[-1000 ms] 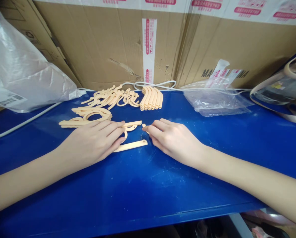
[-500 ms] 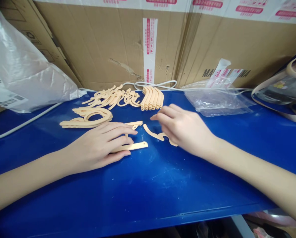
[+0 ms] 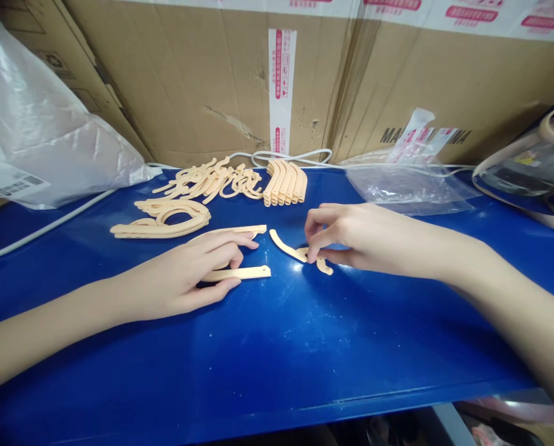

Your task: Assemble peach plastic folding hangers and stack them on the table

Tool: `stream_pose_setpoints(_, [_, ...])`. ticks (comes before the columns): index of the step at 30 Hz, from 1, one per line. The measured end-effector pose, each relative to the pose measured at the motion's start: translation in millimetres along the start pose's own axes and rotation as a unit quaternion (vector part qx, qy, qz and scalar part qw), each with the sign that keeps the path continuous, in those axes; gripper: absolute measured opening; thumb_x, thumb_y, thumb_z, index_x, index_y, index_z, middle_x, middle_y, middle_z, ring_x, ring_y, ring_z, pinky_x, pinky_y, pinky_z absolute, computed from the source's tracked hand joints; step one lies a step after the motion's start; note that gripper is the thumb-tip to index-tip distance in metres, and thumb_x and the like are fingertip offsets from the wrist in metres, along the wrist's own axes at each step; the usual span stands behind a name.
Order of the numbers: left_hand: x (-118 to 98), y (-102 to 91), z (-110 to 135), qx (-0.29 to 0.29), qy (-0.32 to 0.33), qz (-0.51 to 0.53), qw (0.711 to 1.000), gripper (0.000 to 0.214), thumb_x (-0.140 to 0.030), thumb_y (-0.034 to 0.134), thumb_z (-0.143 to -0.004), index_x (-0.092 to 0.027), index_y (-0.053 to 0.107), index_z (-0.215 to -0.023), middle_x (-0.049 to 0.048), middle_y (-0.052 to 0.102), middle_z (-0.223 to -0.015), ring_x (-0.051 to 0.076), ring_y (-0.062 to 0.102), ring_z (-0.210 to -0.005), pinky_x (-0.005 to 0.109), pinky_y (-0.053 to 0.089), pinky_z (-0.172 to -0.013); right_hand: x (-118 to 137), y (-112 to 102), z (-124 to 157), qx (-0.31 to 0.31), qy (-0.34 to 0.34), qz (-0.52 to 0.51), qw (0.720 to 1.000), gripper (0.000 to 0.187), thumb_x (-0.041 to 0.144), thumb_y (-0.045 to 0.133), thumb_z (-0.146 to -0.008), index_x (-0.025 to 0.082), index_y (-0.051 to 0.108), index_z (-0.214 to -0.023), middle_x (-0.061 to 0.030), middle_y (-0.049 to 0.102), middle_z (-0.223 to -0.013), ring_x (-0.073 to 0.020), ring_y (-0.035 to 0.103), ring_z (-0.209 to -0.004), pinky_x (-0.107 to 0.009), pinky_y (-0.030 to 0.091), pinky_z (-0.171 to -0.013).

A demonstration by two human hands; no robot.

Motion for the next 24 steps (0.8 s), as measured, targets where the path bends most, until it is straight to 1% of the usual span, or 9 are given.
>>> stream_pose_setpoints(3, [1,0.7,0,0.008,-0.013,0.009,1.000,0.009,-0.025,0.047,-0.094,-0.020,0.049,-0.088,0.0108,0.059,-0.123,0.021,0.048,-0.127,0.043,0.039,-0.107,0,-1,1,0.009,0.010,-0.004,1.000,0.014,0.026,0.057,-0.090,0.029,0.069,-0.085,-0.0016,0.063,-0.096,-0.0162,0.062,-0.080,-0.029,0.049,-0.068])
stream_pose_setpoints(6, [1,3.0,1,0.020,-0.015,0.000,1.000,0.009,-0.027,0.048,-0.095,-0.020,0.048,-0.089,0.0096,0.058,-0.124,0.021,0.047,-0.127,0.053,0.024,-0.115,0,1,3,0.022,0.009,-0.001,1.000,0.015,0.020,0.056,-0.090,0.028,0.068,-0.090,-0.0014,0.062,-0.096,-0.0150,0.062,-0.078,-0.028,0.048,-0.066])
stream_pose_setpoints(8, [3,4.3,1,0.025,-0.015,-0.003,1.000,0.009,-0.027,0.047,-0.096,-0.020,0.047,-0.090,0.0090,0.058,-0.124,0.020,0.047,-0.127,0.057,0.017,-0.117,-1,2,3,0.030,0.005,-0.001,1.000,0.017,0.018,0.054,-0.090,0.028,0.068,-0.093,-0.0019,0.063,-0.095,-0.0149,0.062,-0.077,-0.027,0.048,-0.064])
stream_pose_setpoints(13, [3,4.8,1,0.030,-0.014,0.001,0.999,0.010,-0.028,0.045,-0.097,-0.020,0.046,-0.090,0.0089,0.057,-0.125,0.020,0.047,-0.127,0.056,0.022,-0.116,-1,1,3,0.017,-0.001,0.015,1.000,0.014,0.028,0.054,-0.093,0.028,0.068,-0.092,-0.0030,0.062,-0.096,-0.0153,0.062,-0.077,-0.028,0.049,-0.065])
stream_pose_setpoints(16, [1,4.7,0,0.036,-0.013,-0.006,0.999,0.011,-0.027,0.044,-0.097,-0.020,0.047,-0.089,0.0093,0.058,-0.122,0.021,0.047,-0.127,0.056,0.024,-0.115,7,1,0,-0.006,-0.009,0.015,1.000,0.017,0.033,0.053,-0.094,0.028,0.068,-0.097,-0.0028,0.063,-0.097,-0.0154,0.062,-0.082,-0.028,0.049,-0.070])
stream_pose_setpoints(18, [0,4.7,1,0.038,-0.013,-0.013,0.999,0.011,-0.025,0.044,-0.097,-0.020,0.048,-0.089,0.0099,0.057,-0.122,0.022,0.046,-0.128,0.057,0.025,-0.114,16,4,-4,-0.025,-0.019,0.011,0.999,0.018,0.034,0.052,-0.095,0.026,0.068,-0.097,-0.0038,0.063,-0.096,-0.0163,0.061,-0.085,-0.029,0.048,-0.074])
stream_pose_setpoints(20, [-2,5.1,1,0.038,-0.009,-0.021,0.999,0.011,-0.024,0.044,-0.097,-0.019,0.049,-0.089,0.0107,0.056,-0.124,0.023,0.045,-0.128,0.057,0.026,-0.114,24,9,-8,-0.036,-0.015,0.012,0.999,0.019,0.033,0.052,-0.095,0.023,0.068,-0.092,-0.0044,0.063,-0.092,-0.0174,0.059,-0.085,-0.031,0.047,-0.075])
stream_pose_setpoints(21, [-2,5.5,1,0.039,-0.006,-0.027,0.999,0.011,-0.024,0.044,-0.096,-0.019,0.050,-0.089,0.0110,0.055,-0.125,0.024,0.045,-0.129,0.057,0.027,-0.113,28,11,-10,-0.048,-0.013,0.019,0.999,0.019,0.032,0.052,-0.094,0.021,0.067,-0.086,-0.0044,0.062,-0.087,-0.0179,0.057,-0.083,-0.032,0.046,-0.075])
stream_pose_setpoints(24, [-3,6.9,1,0.041,0.000,-0.048,0.998,0.012,-0.025,0.043,-0.097,-0.019,0.051,-0.089,0.0114,0.055,-0.126,0.024,0.046,-0.128,0.056,0.027,-0.113,38,17,-16,-0.096,-0.002,0.093,0.991,0.021,0.026,0.051,-0.091,0.017,0.061,-0.076,-0.0061,0.058,-0.080,-0.0196,0.052,-0.077,-0.035,0.043,-0.072])
Point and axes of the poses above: each hand's wrist, its own z-axis away from the middle knuckle, its own y-axis out of the palm, x = y × z, the point moved 6 cm from there along -z, towards the middle knuckle
